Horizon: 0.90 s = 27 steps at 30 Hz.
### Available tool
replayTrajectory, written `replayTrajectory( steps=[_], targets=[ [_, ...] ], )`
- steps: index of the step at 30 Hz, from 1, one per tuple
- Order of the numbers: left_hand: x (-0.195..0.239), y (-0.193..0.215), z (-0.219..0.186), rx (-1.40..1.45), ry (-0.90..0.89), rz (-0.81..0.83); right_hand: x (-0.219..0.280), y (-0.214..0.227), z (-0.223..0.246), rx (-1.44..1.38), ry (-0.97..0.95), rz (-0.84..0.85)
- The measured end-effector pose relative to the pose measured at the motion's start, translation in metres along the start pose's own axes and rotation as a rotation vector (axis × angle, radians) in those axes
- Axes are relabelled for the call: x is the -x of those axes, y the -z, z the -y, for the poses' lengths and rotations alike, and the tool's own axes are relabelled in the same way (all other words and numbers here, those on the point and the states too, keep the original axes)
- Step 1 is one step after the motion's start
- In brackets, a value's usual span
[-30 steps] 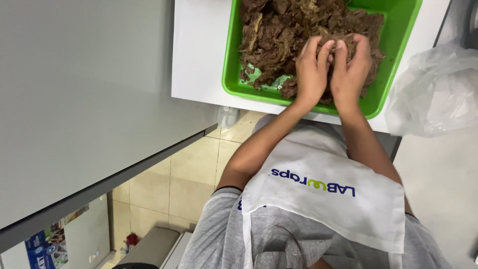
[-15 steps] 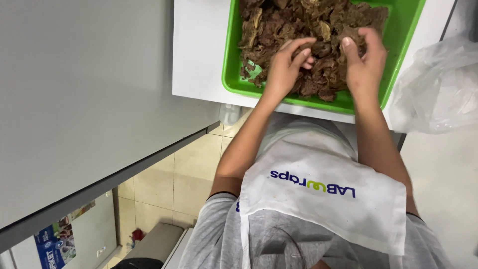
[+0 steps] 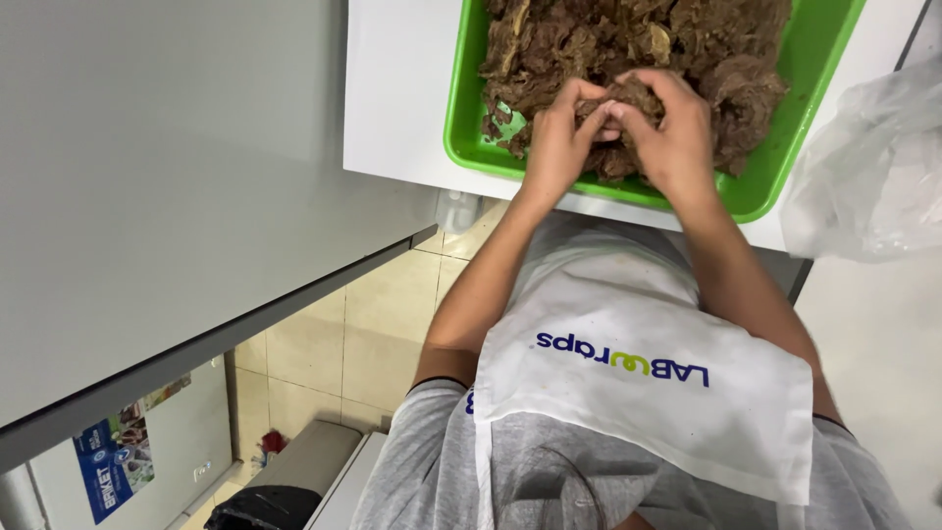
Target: Manually shredding cooked meat in a green tray.
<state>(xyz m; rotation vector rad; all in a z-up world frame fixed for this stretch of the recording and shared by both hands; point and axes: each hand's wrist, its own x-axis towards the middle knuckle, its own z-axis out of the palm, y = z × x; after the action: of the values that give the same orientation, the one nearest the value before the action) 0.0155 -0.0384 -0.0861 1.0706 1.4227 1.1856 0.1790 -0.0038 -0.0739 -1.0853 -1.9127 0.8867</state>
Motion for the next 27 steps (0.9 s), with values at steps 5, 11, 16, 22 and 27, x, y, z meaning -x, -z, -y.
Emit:
replayTrajectory(
  steps=[5, 11, 16, 22, 27],
  targets=[
    [-0.011, 0.009, 0.019, 0.008, 0.009, 0.040, -0.005, -0.001, -0.011, -0.157, -0.295, 0.079],
    [0.005, 0.042, -0.004, -0.432, -0.147, -0.141, 0.006, 0.006, -0.013, -0.241, -0.289, 0.109],
    [0.029, 0.065, 0.011, -0.707, -0.232, -0.108, 0.003, -0.009, 0.008, -0.193, -0.351, 0.268],
    [0.038, 0.088, -0.015, -0.380, -0.076, 0.029, 0.000, -0.026, 0.028, -0.127, 0.069, 0.265],
    [0.019, 0.083, -0.025, -0.322, -0.093, 0.007, -0.016, -0.034, 0.056, -0.020, 0.187, 0.198]
  ],
)
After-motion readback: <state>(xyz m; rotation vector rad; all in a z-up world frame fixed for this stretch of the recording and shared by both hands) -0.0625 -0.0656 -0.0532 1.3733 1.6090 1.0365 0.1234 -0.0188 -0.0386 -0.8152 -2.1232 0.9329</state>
